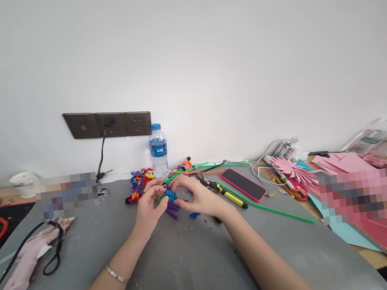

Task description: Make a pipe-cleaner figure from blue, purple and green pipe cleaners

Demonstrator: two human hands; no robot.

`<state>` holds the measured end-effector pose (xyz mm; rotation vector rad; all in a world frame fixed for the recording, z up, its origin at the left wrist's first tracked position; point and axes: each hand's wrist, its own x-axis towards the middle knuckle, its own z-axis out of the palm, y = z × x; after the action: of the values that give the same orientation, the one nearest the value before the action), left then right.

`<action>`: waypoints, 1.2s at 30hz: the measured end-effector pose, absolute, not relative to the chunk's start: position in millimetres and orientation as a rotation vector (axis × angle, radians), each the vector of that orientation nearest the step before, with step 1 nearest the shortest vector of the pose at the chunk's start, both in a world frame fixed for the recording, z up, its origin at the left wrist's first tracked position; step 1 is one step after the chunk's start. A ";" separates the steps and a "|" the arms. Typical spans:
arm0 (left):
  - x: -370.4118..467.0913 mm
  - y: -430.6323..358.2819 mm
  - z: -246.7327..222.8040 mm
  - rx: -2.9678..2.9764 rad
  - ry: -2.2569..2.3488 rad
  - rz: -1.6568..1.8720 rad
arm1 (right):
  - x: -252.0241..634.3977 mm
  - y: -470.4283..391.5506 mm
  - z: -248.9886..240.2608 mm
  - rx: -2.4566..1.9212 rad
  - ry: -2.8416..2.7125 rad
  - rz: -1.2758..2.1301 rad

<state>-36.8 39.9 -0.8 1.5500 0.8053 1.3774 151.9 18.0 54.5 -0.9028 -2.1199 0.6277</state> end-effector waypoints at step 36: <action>-33.2 38.2 -5.3 1.549 0.822 1.279 | 157.8 29.5 39.1 -0.926 -1.930 1.446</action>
<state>-33.2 38.2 -5.3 1.5486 0.8225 1.2793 157.8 29.5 39.1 -0.9262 -1.9297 1.4463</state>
